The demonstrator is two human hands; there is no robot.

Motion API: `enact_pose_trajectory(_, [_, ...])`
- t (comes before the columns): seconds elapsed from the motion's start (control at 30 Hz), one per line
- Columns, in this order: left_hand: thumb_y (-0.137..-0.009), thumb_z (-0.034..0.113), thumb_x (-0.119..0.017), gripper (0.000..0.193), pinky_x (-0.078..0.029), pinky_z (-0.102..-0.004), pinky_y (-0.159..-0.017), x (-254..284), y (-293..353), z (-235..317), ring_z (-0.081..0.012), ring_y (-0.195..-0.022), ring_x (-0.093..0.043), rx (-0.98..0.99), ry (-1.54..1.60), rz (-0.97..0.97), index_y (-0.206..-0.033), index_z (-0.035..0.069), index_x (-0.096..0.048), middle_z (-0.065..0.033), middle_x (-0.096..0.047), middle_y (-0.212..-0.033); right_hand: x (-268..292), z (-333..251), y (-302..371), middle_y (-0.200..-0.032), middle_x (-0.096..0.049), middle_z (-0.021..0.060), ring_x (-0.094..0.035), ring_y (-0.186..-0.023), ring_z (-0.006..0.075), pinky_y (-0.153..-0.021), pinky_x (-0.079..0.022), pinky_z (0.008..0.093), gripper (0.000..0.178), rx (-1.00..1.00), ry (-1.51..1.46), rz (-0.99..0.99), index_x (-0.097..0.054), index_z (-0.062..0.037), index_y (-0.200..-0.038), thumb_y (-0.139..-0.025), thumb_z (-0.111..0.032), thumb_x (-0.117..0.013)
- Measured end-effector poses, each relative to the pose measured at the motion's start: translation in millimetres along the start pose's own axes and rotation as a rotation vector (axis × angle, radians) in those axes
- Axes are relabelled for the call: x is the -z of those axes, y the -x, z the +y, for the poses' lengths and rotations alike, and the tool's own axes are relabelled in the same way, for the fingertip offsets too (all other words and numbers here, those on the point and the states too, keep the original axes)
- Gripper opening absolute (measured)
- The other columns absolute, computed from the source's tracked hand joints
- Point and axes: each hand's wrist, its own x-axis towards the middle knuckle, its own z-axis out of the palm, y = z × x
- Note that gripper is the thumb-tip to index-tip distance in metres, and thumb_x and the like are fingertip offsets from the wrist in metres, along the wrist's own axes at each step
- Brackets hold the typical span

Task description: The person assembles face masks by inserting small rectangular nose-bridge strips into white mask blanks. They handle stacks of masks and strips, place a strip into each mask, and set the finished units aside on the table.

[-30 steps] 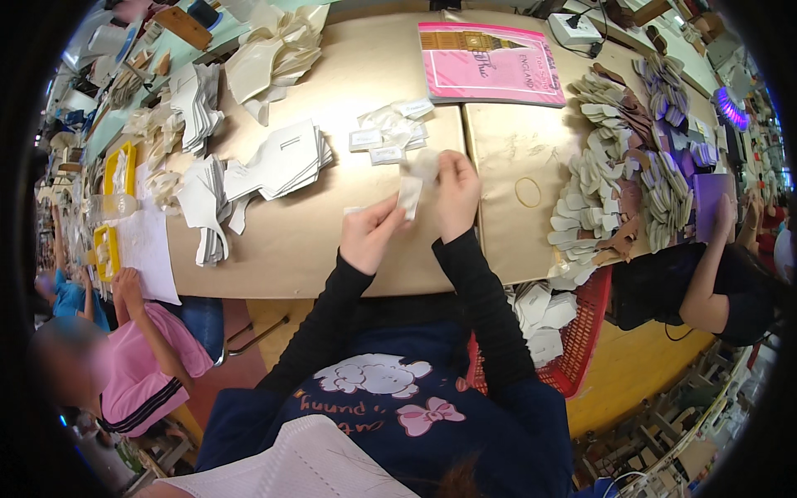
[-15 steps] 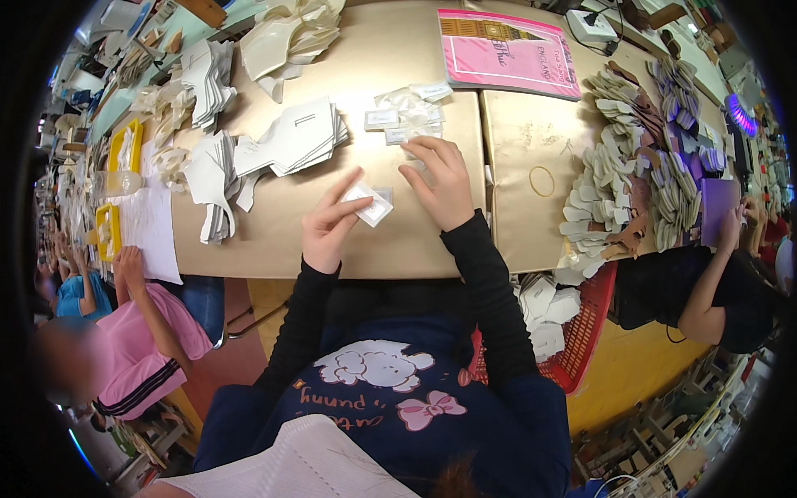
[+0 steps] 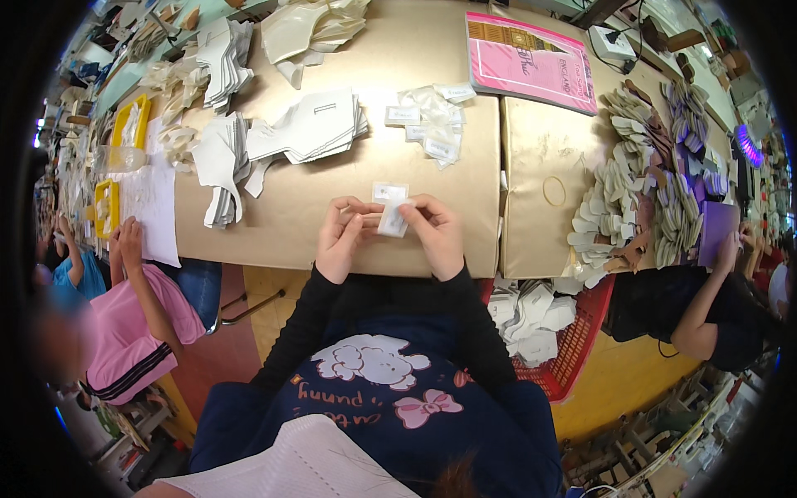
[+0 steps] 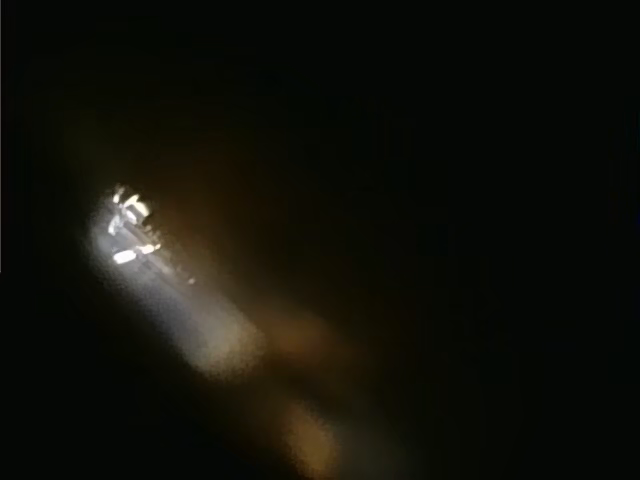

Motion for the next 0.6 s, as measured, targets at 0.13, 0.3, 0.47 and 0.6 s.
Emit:
enact_pose_trajectory(0.13, [-0.095,-0.001,-0.061,0.044,-0.054,-0.0322,-0.09,-18,2,2,-0.019,-0.104,-0.064,0.059,0.108,0.053,-0.134,0.003,-0.041,-0.016,-0.064,-0.113,-19,1,15,-0.089,-0.07,0.0038,-0.063,-0.078,0.008,-0.071,-0.05,0.0234,0.01,0.052,-0.105,0.256,-0.07,0.0029,-0.099,-0.094,-0.006,-0.068])
enact_pose_trajectory(0.3, [-0.091,0.001,-0.068,0.046,-0.053,-0.0279,-0.079,-12,-5,9,-0.0145,-0.094,-0.064,0.124,-0.137,0.104,-0.132,0.004,-0.045,-0.0094,-0.068,-0.095,-9,-11,36,-0.086,-0.07,0.0041,-0.064,-0.075,0.0112,-0.069,-0.05,0.0255,0.014,-0.137,0.213,0.274,-0.069,0.0029,-0.1,-0.091,-0.008,-0.072])
enact_pose_trajectory(0.47, [-0.082,0.006,-0.076,0.031,-0.051,-0.036,-0.081,-9,1,-2,-0.0246,-0.099,-0.062,-0.244,-1.103,0.031,-0.111,0.008,-0.066,-0.0081,-0.068,-0.104,10,-16,48,-0.112,-0.068,0.012,-0.063,-0.101,0.0251,-0.086,-0.05,0.0374,0.026,0.223,1.089,0.272,-0.068,0.0004,-0.109,-0.085,-0.008,-0.074])
enact_pose_trajectory(0.6, [-0.079,0.014,-0.076,0.029,-0.043,-0.0461,-0.099,-10,14,-11,-0.0348,-0.121,-0.05,-0.463,-1.214,0.172,-0.108,0.012,-0.071,-0.0096,-0.057,-0.134,7,-19,64,-0.139,-0.053,0.0151,-0.046,-0.129,0.0379,-0.104,-0.039,0.0469,0.036,0.315,1.161,0.143,-0.067,-0.0069,-0.122,-0.086,-0.012,-0.071])
